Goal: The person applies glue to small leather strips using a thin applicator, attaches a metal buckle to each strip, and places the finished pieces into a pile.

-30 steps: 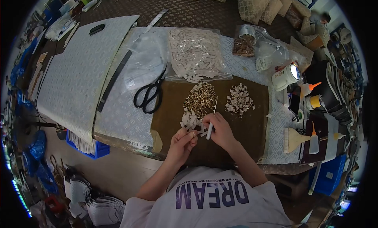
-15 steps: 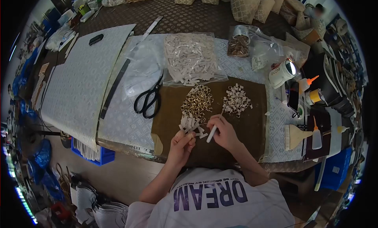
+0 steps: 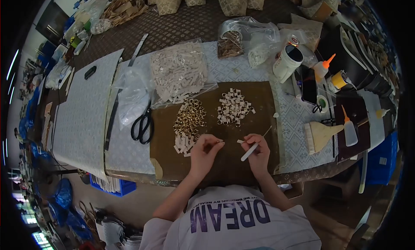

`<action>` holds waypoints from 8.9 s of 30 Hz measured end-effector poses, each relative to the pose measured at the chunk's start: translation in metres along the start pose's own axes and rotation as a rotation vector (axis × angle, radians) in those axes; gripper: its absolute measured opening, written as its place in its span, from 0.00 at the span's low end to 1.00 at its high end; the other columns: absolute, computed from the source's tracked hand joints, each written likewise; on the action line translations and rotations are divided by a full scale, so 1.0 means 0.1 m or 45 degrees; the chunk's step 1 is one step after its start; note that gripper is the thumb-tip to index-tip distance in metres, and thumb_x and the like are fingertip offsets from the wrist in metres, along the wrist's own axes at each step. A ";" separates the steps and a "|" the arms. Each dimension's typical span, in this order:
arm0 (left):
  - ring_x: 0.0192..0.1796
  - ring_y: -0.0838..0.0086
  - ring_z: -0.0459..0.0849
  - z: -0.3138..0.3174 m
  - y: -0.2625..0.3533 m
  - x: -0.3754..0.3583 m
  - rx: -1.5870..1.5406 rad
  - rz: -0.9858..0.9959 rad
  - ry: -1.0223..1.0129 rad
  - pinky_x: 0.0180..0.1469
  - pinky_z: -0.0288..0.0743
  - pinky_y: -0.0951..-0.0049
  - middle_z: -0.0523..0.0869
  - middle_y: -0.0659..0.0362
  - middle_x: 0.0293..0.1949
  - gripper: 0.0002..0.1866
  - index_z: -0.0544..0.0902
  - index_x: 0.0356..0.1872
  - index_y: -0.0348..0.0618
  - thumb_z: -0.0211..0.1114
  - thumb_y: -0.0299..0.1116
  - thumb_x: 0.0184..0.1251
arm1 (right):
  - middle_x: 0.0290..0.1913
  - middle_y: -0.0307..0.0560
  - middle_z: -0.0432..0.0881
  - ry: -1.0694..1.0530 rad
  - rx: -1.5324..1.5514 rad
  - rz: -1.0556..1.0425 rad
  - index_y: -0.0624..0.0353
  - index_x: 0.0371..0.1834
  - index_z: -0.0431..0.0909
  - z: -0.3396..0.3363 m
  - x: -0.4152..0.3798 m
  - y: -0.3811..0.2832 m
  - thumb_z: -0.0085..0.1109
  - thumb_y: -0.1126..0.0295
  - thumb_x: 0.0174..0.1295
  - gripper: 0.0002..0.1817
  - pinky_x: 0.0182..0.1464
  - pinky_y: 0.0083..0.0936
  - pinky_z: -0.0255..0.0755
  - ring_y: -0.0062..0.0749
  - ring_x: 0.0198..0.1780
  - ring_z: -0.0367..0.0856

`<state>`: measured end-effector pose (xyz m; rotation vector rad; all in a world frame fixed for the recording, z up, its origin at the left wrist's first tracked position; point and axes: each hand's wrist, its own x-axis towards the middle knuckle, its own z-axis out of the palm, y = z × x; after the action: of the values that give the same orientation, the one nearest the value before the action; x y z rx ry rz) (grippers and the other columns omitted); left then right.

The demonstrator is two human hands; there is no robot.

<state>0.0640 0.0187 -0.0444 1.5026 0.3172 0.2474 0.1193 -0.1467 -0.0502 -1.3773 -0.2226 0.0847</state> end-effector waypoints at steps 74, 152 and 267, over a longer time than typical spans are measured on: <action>0.39 0.72 0.85 -0.07 0.25 -0.11 -0.648 -0.510 -0.232 0.42 0.80 0.76 0.85 0.56 0.36 0.08 0.81 0.40 0.36 0.63 0.20 0.60 | 0.25 0.41 0.78 0.328 -0.725 -0.162 0.66 0.37 0.77 -0.82 0.70 -0.51 0.50 0.65 0.68 0.13 0.27 0.19 0.68 0.20 0.23 0.73; 0.34 0.78 0.82 0.03 0.23 -0.17 -0.871 -0.637 -0.246 0.38 0.76 0.81 0.83 0.58 0.35 0.09 0.71 0.32 0.45 0.64 0.24 0.61 | 0.42 0.46 0.77 -0.441 -0.136 -0.054 0.62 0.42 0.71 0.06 -0.11 -0.25 0.58 0.88 0.54 0.14 0.45 0.20 0.74 0.28 0.43 0.79; 0.35 0.75 0.83 -0.33 0.36 0.17 -0.159 -0.176 -0.110 0.40 0.78 0.78 0.82 0.59 0.34 0.08 0.80 0.42 0.35 0.58 0.25 0.66 | 0.37 0.45 0.78 -0.103 0.215 0.294 0.59 0.33 0.65 0.29 0.08 -0.25 0.57 0.84 0.58 0.11 0.40 0.17 0.73 0.20 0.37 0.76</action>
<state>0.0690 0.0572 -0.0111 1.3575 0.3287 0.0903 0.1198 -0.1221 -0.0203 -1.2281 -0.1197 0.3447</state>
